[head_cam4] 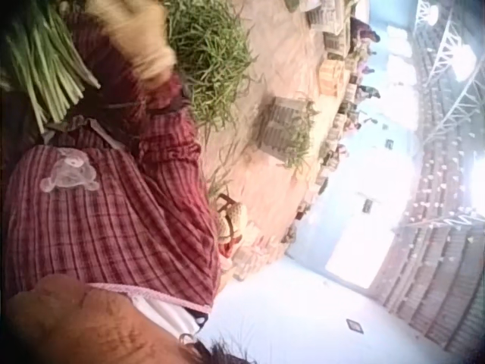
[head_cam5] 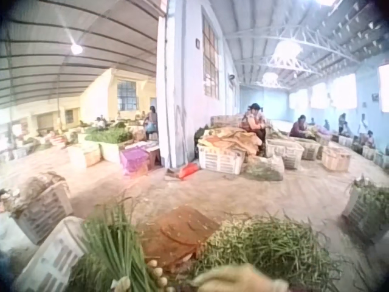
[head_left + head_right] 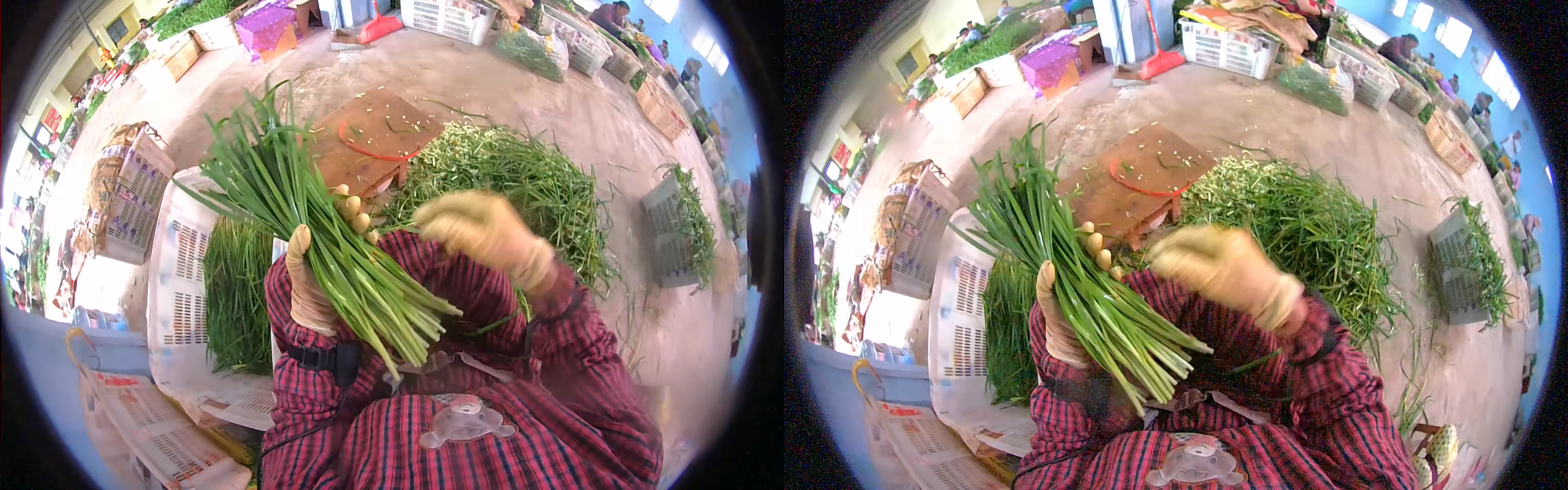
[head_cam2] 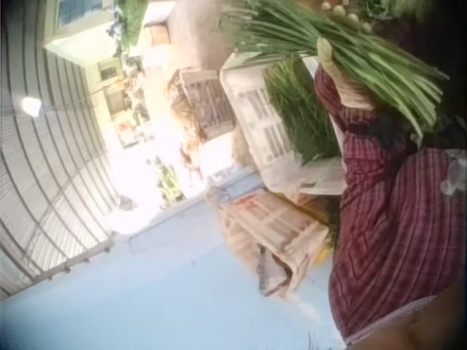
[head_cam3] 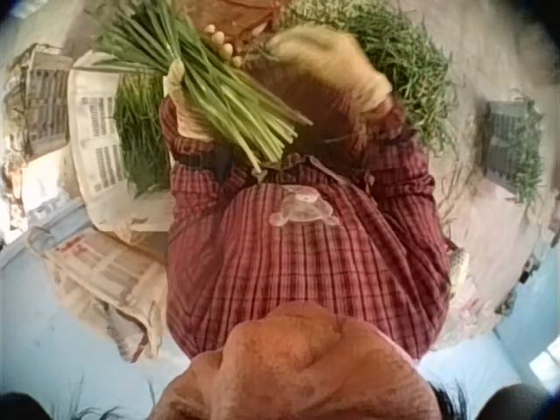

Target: The person cleans a bunch of chives by hand, pulling off individual leaves, and then ties the bunch with a red band before trimming the root ends with a knife and placing it into a white plastic crate.

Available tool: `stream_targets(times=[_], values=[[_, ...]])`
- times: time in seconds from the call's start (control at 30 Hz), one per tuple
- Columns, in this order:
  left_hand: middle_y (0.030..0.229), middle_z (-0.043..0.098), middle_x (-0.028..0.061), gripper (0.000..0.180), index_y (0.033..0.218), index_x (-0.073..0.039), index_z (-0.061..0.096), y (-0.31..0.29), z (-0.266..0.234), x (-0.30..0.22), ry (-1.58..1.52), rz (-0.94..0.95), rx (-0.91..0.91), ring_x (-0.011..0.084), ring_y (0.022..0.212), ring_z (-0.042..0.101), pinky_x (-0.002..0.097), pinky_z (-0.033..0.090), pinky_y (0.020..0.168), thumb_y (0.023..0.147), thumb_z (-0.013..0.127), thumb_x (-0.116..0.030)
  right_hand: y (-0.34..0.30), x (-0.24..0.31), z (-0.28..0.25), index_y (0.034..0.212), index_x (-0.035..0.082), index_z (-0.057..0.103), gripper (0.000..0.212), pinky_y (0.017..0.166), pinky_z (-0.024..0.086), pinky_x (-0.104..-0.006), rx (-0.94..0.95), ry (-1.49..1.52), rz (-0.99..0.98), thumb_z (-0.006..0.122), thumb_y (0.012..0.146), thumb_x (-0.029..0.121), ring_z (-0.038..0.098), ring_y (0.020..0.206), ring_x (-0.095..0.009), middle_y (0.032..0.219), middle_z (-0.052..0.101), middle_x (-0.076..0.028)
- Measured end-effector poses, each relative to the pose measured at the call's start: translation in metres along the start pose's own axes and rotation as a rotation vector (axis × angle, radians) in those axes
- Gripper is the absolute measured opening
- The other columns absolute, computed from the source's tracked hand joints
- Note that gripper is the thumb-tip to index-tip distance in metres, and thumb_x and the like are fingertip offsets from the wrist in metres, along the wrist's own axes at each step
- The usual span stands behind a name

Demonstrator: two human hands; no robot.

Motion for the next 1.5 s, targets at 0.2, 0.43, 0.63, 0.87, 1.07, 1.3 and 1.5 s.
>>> stream_targets(times=[0.2, 0.43, 0.63, 0.87, 1.07, 1.3, 1.5], values=[[0.129, 0.065, 0.0148, 0.071, 0.144, -0.001, 0.043, 0.0, -0.003, 0.0, 0.017, 0.027, 0.0, 0.027, 0.112, 0.067, 0.046, 0.055, 0.096, 0.09, 0.068, -0.04, 0.004, 0.011, 0.046, 0.1, 0.005, 0.073, 0.027, 0.067, 0.053, -0.0296, 0.168, 0.215, 0.121, 0.07, 0.092, 0.03, 0.067, 0.075, -0.015, 0.085, 0.071, -0.004], [0.128, 0.066, 0.0147, 0.075, 0.144, -0.001, 0.043, -0.011, -0.006, -0.007, 0.049, 0.113, -0.025, 0.0267, 0.11, 0.068, 0.0459, 0.056, 0.094, 0.089, 0.068, -0.044, -0.012, -0.017, -0.099, 0.122, 0.004, 0.059, 0.029, 0.065, 0.047, -0.0216, -0.295, 1.122, -0.433, 0.066, 0.095, 0.011, 0.054, 0.077, -0.008, 0.093, 0.058, 0.0], [0.134, 0.062, 0.0161, 0.077, 0.146, -0.001, 0.041, -0.012, -0.001, 0.001, -0.001, 0.072, -0.059, 0.0294, 0.12, 0.063, 0.0475, 0.052, 0.104, 0.088, 0.067, -0.044, -0.014, -0.025, -0.01, 0.122, 0.013, 0.07, 0.048, 0.099, 0.048, -0.0349, -0.349, -0.454, -0.346, 0.08, 0.075, 0.006, 0.058, 0.113, -0.02, 0.118, 0.067, -0.006], [0.143, 0.053, 0.0193, 0.085, 0.151, 0.0, 0.035, -0.012, 0.007, 0.01, 0.045, -0.02, -0.024, 0.0322, 0.129, 0.056, 0.045, 0.046, 0.109, 0.086, 0.064, -0.046, 0.014, -0.007, 0.066, 0.102, 0.016, 0.073, 0.024, 0.087, 0.049, -0.0424, 0.087, -0.48, -0.475, 0.074, 0.079, 0.022, 0.059, 0.098, -0.03, 0.102, 0.061, -0.008], [0.146, 0.051, 0.018, 0.092, 0.152, 0.0, 0.034, -0.021, 0.009, 0.014, 0.001, -0.014, -0.025, 0.0326, 0.133, 0.052, 0.0448, 0.047, 0.109, 0.083, 0.068, -0.05, 0.008, -0.007, 0.052, 0.104, 0.013, 0.071, 0.027, 0.092, 0.05, -0.0417, 0.087, -0.265, -0.397, 0.076, 0.08, 0.023, 0.06, 0.1, -0.031, 0.1, 0.061, -0.01], [0.146, 0.051, 0.0183, 0.097, 0.152, 0.0, 0.035, -0.018, 0.007, 0.02, 0.04, -0.022, -0.014, 0.0335, 0.134, 0.051, 0.0462, 0.044, 0.111, 0.08, 0.068, -0.056, 0.008, -0.018, 0.065, 0.095, 0.013, 0.068, 0.018, 0.084, 0.05, -0.0437, 0.132, -0.504, -0.459, 0.072, 0.082, 0.024, 0.06, 0.097, -0.032, 0.098, 0.06, -0.01], [0.142, 0.054, 0.0181, 0.105, 0.15, 0.0, 0.038, -0.025, 0.017, 0.023, 0.194, -0.035, -0.128, 0.033, 0.133, 0.051, 0.0486, 0.045, 0.11, 0.075, 0.069, -0.066, 0.025, -0.018, 0.058, 0.091, 0.005, 0.065, 0.011, 0.075, 0.05, -0.0291, -0.001, 0.472, -0.056, 0.072, 0.093, 0.013, 0.06, 0.081, -0.013, 0.085, 0.062, 0.0]])
Point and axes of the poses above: each hand's wrist, its own y-axis towards the middle knuckle, its own z-axis out of the palm, x = y × z, the point moved 1 cm from there along y, towards the middle knuckle
